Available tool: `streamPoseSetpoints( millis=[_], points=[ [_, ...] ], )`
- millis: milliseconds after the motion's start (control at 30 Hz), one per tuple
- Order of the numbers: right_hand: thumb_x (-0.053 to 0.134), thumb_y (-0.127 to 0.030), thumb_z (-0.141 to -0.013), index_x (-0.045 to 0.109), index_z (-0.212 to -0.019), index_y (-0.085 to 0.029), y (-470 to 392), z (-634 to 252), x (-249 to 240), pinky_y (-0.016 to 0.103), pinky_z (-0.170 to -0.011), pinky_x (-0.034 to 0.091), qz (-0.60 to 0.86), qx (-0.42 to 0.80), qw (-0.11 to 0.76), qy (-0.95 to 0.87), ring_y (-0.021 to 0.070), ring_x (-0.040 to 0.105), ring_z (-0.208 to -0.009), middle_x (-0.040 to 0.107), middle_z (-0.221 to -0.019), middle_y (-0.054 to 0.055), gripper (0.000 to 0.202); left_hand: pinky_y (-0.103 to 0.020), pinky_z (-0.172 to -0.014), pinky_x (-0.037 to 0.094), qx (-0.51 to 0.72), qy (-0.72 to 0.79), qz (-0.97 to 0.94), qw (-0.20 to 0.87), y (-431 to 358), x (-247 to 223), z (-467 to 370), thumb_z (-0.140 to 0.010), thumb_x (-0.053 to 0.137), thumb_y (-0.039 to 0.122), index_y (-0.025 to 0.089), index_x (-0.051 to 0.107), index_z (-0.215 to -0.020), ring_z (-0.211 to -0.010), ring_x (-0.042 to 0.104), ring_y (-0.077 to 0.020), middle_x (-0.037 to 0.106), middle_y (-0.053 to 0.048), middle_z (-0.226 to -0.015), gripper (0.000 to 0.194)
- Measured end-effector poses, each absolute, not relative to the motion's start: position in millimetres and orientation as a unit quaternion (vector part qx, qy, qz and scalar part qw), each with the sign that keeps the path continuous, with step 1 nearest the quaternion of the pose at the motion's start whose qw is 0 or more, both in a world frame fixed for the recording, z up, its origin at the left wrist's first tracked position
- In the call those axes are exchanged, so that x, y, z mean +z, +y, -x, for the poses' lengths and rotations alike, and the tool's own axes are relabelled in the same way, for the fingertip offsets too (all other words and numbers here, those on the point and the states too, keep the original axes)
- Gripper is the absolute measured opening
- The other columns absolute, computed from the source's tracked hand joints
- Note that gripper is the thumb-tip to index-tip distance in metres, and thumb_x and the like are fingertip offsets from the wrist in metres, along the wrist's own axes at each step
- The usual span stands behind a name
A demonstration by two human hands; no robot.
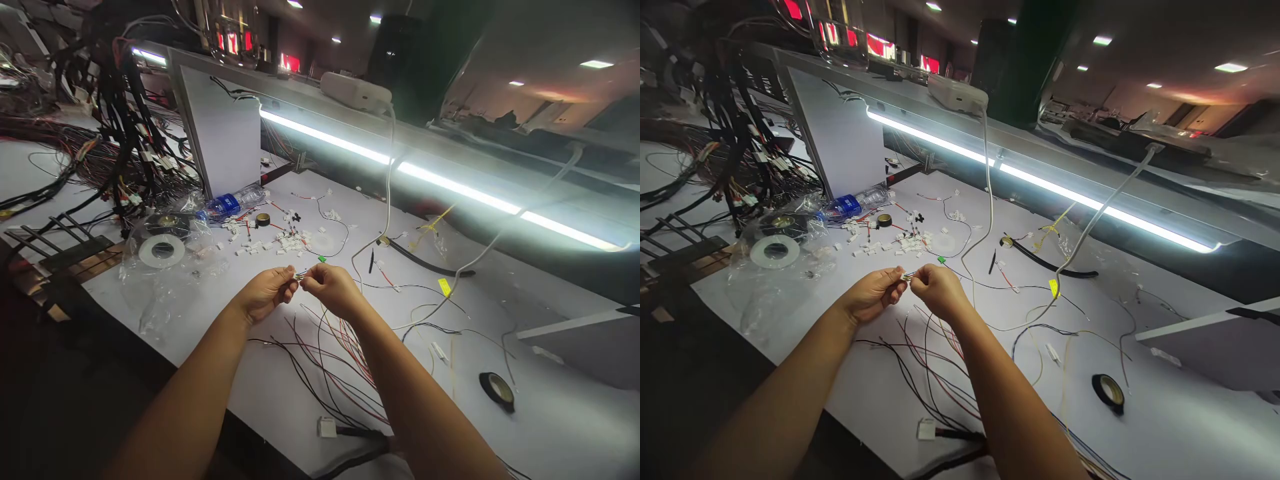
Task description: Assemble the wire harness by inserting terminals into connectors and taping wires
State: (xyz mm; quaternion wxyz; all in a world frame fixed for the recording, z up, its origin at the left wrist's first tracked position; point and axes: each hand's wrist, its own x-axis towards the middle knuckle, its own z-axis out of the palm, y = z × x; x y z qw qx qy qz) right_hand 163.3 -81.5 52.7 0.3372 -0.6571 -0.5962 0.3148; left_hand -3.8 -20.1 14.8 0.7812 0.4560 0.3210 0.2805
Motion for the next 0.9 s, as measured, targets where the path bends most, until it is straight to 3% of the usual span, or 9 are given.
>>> streamPoseSetpoints(
  millis=[233, 433, 533, 733, 900],
  points=[
    [0.059, -0.027, -0.074, 0.062, -0.069, -0.018, -77.0, -164.6, 40.9, 0.024, -0.055, 0.039, 0.650, 0.369, 0.368, -0.553, 0.0136, 0.055, -0.058, 0.062, -0.061, 0.000, 0.011, -0.023, -0.065, 0.043, 0.321, 0.307, -0.517, 0.732, -24.3, 17.8, -1.5, -0.082, 0.067, 0.040, 0.015, 0.059, -0.084, -0.064, 0.054, -0.0096, 0.061, -0.001, -0.074, 0.026],
    [0.051, -0.032, -0.083, 0.059, -0.085, -0.017, -84.4, -155.3, 33.7, 0.024, -0.067, 0.050, 0.593, 0.445, 0.439, -0.507, 0.0144, 0.066, -0.078, 0.070, -0.088, 0.005, 0.018, -0.027, -0.071, 0.045, 0.348, 0.301, -0.546, 0.700, -24.4, 18.0, -0.2, -0.084, 0.063, 0.040, 0.016, 0.059, -0.086, -0.066, 0.054, -0.0111, 0.061, 0.000, -0.074, 0.025],
    [0.052, -0.033, -0.083, 0.056, -0.086, -0.017, -87.4, -155.2, 31.8, 0.025, -0.068, 0.052, 0.576, 0.464, 0.449, -0.501, 0.0152, 0.067, -0.079, 0.070, -0.090, 0.006, 0.017, -0.027, -0.070, 0.044, 0.334, 0.305, -0.539, 0.710, -23.9, 17.1, 2.2, -0.084, 0.063, 0.040, 0.016, 0.060, -0.087, -0.064, 0.054, -0.0104, 0.061, 0.000, -0.073, 0.025],
    [0.055, -0.029, -0.082, 0.059, -0.077, -0.019, -86.4, -156.5, 16.8, 0.024, -0.064, 0.046, 0.621, 0.370, 0.442, -0.531, 0.0140, 0.062, -0.070, 0.068, -0.075, 0.000, 0.011, -0.029, -0.070, 0.045, 0.322, 0.319, -0.563, 0.691, -26.1, 13.4, -4.7, -0.081, 0.066, 0.041, 0.016, 0.059, -0.086, -0.065, 0.056, -0.0125, 0.063, -0.001, -0.071, 0.027],
    [0.056, -0.031, -0.085, 0.062, -0.080, -0.022, -88.9, -146.5, 23.3, 0.027, -0.065, 0.041, 0.647, 0.291, 0.403, -0.578, 0.0154, 0.060, -0.071, 0.067, -0.075, -0.001, 0.012, -0.028, -0.068, 0.043, 0.319, 0.338, -0.573, 0.675, -23.3, 22.9, 3.5, -0.079, 0.067, 0.040, 0.016, 0.059, -0.085, -0.064, 0.054, -0.0125, 0.061, -0.001, -0.072, 0.026]
  ],
)
